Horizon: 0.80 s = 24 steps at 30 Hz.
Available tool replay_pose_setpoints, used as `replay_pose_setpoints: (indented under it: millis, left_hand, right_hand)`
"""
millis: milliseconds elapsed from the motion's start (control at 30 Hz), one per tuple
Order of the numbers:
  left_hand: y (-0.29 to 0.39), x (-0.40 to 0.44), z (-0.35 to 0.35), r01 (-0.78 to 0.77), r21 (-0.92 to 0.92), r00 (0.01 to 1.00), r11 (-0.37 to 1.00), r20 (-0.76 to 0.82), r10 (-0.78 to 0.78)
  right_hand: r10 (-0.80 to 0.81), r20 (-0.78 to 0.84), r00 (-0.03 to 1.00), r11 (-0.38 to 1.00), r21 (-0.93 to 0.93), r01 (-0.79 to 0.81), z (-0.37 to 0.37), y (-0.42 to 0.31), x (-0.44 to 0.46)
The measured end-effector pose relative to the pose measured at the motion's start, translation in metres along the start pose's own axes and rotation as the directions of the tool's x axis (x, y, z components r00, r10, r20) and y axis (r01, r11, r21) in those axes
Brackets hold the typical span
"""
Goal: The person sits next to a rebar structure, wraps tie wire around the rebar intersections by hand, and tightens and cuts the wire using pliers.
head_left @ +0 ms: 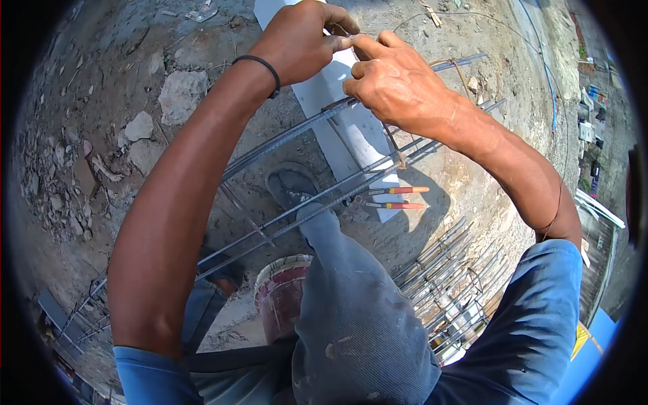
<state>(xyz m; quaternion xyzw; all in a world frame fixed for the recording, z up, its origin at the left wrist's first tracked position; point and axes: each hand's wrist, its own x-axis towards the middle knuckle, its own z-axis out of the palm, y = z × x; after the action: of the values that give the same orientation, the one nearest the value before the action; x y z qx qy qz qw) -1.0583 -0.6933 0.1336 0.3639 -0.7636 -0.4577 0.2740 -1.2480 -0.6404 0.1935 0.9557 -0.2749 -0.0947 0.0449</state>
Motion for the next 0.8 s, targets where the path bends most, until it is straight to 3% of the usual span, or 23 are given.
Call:
replay_pose_setpoints:
  millis: [33,100,200,267,333,367,400,433,467,500,567,633,667,700,733,767,800]
  left_hand:
    - [0.014,-0.015,-0.020,0.047,0.120,0.991,0.992,-0.129,-0.031]
    - [0.047,-0.060,-0.070,0.104,0.201,0.985,0.974,-0.154,-0.074]
    - [0.105,-0.148,-0.137,0.263,0.151,0.953,0.953,-0.193,-0.233]
    - [0.149,-0.205,-0.161,0.299,0.124,0.933,0.946,-0.247,-0.262]
    - [0.193,-0.258,-0.170,0.374,-0.243,0.838,0.895,-0.323,-0.439]
    - [0.206,-0.281,-0.170,0.361,-0.237,0.831,0.902,-0.356,-0.427]
    - [0.212,-0.302,-0.168,0.308,-0.366,0.800,0.878,-0.400,-0.447]
    - [0.212,-0.319,-0.165,0.236,-0.491,0.766,0.839,-0.436,-0.471]
    - [0.205,-0.333,-0.162,0.236,-0.547,0.728,0.803,-0.448,-0.519]
    - [0.198,-0.339,-0.164,0.215,-0.548,0.722,0.808,-0.468,-0.510]
    - [0.185,-0.340,-0.169,0.225,-0.551,0.639,0.804,-0.539,-0.549]
    - [0.174,-0.339,-0.176,0.198,-0.605,0.612,0.771,-0.538,-0.580]
    - [0.169,-0.336,-0.179,0.185,-0.654,0.594,0.733,-0.520,-0.614]
    - [0.162,-0.331,-0.181,0.175,-0.654,0.602,0.736,-0.520,-0.605]
    - [0.155,-0.327,-0.180,0.185,-0.666,0.583,0.723,-0.518,-0.626]
    - [0.151,-0.324,-0.180,0.196,-0.680,0.560,0.707,-0.514,-0.650]
    - [0.152,-0.319,-0.181,0.190,-0.684,0.562,0.705,-0.513,-0.649]
  right_hand:
    - [-0.008,-0.036,0.999,1.000,-0.013,0.008,-0.003,-0.002,0.001]
    - [0.053,0.078,0.996,0.998,0.027,-0.055,-0.006,-0.004,0.003]
    - [0.093,0.060,0.994,0.995,-0.042,-0.091,-0.011,-0.007,0.006]
    - [0.194,0.180,0.964,0.979,0.023,-0.201,-0.012,-0.008,0.008]
    - [0.253,0.178,0.951,0.964,0.035,-0.263,-0.022,-0.013,0.012]
    - [0.318,0.203,0.926,0.939,0.065,-0.337,-0.026,-0.016,0.017]
    - [0.304,0.180,0.935,0.947,0.050,-0.318,-0.025,-0.016,0.022]
    - [0.539,0.347,0.767,0.739,0.242,-0.629,-0.023,-0.013,0.028]
    - [0.650,0.549,0.525,0.396,0.344,-0.851,-0.016,-0.009,0.032]
    - [0.699,0.592,0.400,0.096,0.476,-0.874,0.002,-0.006,0.031]
    - [0.674,0.698,0.242,-0.303,0.560,-0.771,0.008,-0.006,0.025]
    - [0.742,0.581,0.334,-0.112,0.599,-0.793,-0.004,-0.020,0.022]
    - [0.781,0.346,0.519,0.416,0.331,-0.847,-0.025,-0.030,0.010]
    - [0.709,-0.186,0.680,0.705,0.158,-0.692,-0.003,-0.042,-0.005]
    - [0.551,-0.343,0.761,0.827,0.106,-0.551,-0.041,-0.078,-0.011]
    - [0.502,-0.339,0.796,0.865,0.189,-0.465,-0.043,-0.099,-0.023]
    - [0.563,-0.114,0.818,0.806,0.296,-0.513,-0.063,-0.137,-0.037]
